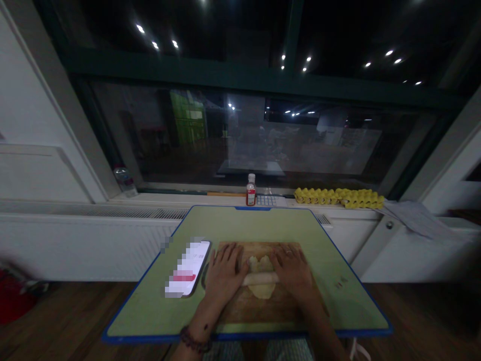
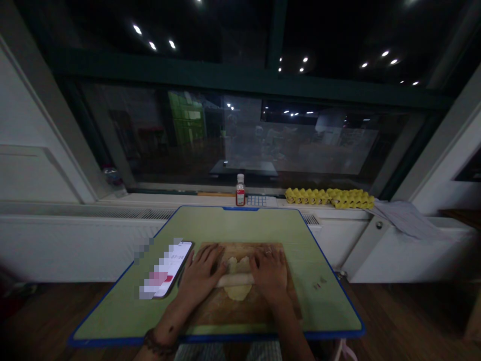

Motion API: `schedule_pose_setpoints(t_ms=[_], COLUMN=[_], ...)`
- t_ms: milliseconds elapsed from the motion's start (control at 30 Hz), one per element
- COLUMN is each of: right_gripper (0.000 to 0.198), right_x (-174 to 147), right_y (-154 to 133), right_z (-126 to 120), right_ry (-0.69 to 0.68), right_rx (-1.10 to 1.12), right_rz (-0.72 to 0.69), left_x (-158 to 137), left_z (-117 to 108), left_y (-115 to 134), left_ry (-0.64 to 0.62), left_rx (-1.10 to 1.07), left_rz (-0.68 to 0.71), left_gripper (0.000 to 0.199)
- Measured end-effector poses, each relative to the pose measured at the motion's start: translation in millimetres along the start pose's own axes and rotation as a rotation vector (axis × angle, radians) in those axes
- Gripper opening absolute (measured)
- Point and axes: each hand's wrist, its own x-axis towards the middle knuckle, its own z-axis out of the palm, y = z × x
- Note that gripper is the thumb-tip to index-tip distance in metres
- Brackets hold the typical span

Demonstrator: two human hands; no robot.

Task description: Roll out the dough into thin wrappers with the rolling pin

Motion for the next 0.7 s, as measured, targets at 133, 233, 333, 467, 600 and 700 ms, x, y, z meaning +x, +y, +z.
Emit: schedule_pose_setpoints(t_ms=[133, 233, 333, 467, 600, 700], right_gripper=[0.029, 0.033, 0.040, 0.043, 0.041, 0.039], right_x=[-7, -22, -43, -67, -65, -44], right_y=[0, -2, -3, -3, -5, -5], right_z=[0, 1, 2, 1, -1, 0], right_ry=[0.010, 0.029, 0.044, 0.075, 0.081, 0.037], right_rx=[-0.007, -0.013, -0.020, -0.014, 0.004, 0.014], right_rz=[0.007, 0.020, 0.002, -0.026, -0.011, 0.038], left_x=[-6, -20, -40, -64, -61, -39], left_z=[-1, -3, -4, -4, -5, -5], left_y=[4, 5, 5, 4, 5, 6], left_ry=[0.045, 0.063, 0.068, 0.086, 0.104, 0.093], left_rx=[0.009, -0.003, -0.015, 0.008, 0.015, 0.007], left_rz=[0.002, 0.040, 0.100, 0.173, 0.165, 0.121], left_gripper=[0.039, 0.042, 0.048, 0.053, 0.052, 0.049])
